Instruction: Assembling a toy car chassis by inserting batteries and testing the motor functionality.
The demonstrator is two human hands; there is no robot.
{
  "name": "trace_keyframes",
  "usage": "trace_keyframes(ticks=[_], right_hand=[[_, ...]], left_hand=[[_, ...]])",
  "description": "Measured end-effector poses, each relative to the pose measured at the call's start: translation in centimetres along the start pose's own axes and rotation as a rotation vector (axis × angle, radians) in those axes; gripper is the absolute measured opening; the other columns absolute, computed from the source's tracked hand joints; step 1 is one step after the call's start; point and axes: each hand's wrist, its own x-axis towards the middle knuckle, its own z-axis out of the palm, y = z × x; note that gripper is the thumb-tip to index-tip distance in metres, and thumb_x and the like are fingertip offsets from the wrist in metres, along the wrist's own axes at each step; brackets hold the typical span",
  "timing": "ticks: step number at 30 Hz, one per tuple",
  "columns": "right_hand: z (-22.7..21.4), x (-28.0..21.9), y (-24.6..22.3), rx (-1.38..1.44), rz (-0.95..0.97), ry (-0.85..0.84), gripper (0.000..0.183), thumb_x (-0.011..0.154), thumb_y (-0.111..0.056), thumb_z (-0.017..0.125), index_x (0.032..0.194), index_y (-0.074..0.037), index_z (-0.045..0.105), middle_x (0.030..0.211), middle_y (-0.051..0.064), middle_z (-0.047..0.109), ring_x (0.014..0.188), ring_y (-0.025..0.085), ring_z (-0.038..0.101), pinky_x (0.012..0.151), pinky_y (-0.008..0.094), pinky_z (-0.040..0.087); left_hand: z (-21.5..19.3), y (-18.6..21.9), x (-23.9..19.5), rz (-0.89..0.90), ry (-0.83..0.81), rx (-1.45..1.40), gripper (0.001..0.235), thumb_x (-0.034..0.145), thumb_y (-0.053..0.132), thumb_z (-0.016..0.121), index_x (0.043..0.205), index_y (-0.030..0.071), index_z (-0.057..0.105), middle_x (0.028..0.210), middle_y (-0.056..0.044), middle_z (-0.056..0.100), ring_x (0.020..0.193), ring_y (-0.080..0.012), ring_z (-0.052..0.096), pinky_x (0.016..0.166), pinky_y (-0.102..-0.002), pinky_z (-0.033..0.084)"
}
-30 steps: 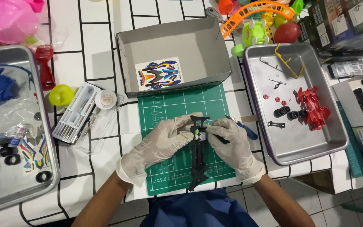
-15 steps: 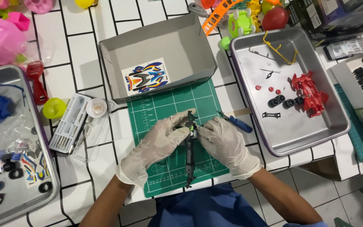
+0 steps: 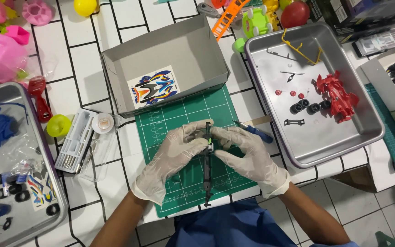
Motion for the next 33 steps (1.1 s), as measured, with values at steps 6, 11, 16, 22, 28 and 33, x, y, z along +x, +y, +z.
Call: trace_keyframes(ticks=[6, 11, 16, 22, 28, 33], right_hand=[[0.5, 0.3, 0.6, 0.072, 0.028, 0.019, 0.049, 0.077, -0.014, 0.089, 0.123, -0.013, 0.077, 0.098, 0.005, 0.079, 0.087, 0.016, 0.076, 0.085, 0.032, 0.062], [0.6, 0.3, -0.2, 0.07, 0.002, 0.046, 0.05, 0.074, -0.01, 0.089, 0.122, -0.008, 0.076, 0.095, 0.011, 0.079, 0.084, 0.025, 0.077, 0.082, 0.04, 0.061], [0.9, 0.2, 0.6, 0.018, -0.026, 0.07, 0.045, 0.075, -0.011, 0.09, 0.119, -0.01, 0.078, 0.094, 0.01, 0.079, 0.083, 0.025, 0.077, 0.081, 0.039, 0.061], [0.8, 0.5, -0.1, 0.037, 0.009, 0.091, 0.041, 0.075, -0.012, 0.09, 0.115, -0.01, 0.079, 0.094, 0.01, 0.079, 0.084, 0.025, 0.078, 0.079, 0.037, 0.061], [0.7, 0.6, -0.4, 0.015, 0.02, 0.07, 0.04, 0.074, -0.01, 0.089, 0.113, -0.008, 0.079, 0.093, 0.014, 0.079, 0.082, 0.03, 0.078, 0.075, 0.042, 0.061], [0.5, 0.2, 0.1, -0.023, 0.006, 0.054, 0.038, 0.076, -0.013, 0.089, 0.113, -0.012, 0.079, 0.093, 0.008, 0.081, 0.087, 0.027, 0.078, 0.081, 0.04, 0.061]], left_hand=[[0.0, -1.6, 0.3, -0.051, -0.001, -0.029, 0.044, 0.079, 0.005, 0.086, 0.121, -0.001, 0.075, 0.102, -0.012, 0.081, 0.086, -0.0091, 0.071, 0.077, -0.026, 0.064], [0.4, -0.6, 0.6, -0.105, 0.045, -0.033, 0.038, 0.082, 0.006, 0.084, 0.119, -0.001, 0.076, 0.102, -0.014, 0.081, 0.086, -0.0122, 0.072, 0.074, -0.027, 0.065], [1.1, -0.5, 0.7, -0.189, 0.144, -0.079, 0.035, 0.077, 0.007, 0.088, 0.109, -0.004, 0.079, 0.099, -0.016, 0.081, 0.084, -0.0149, 0.073, 0.076, -0.027, 0.064], [0.7, -1.4, 0.7, -0.219, 0.209, -0.102, 0.027, 0.073, 0.007, 0.092, 0.095, -0.002, 0.08, 0.089, -0.013, 0.08, 0.082, -0.0151, 0.074, 0.074, -0.027, 0.065], [1.0, -1.3, 0.5, -0.217, 0.21, -0.106, 0.027, 0.07, 0.01, 0.095, 0.091, -0.001, 0.081, 0.09, -0.016, 0.081, 0.086, -0.0176, 0.074, 0.077, -0.029, 0.065], [1.8, -0.7, 0.5, -0.213, 0.206, -0.067, 0.028, 0.07, 0.01, 0.093, 0.093, -0.001, 0.081, 0.093, -0.017, 0.081, 0.089, -0.0143, 0.071, 0.077, -0.026, 0.063]])
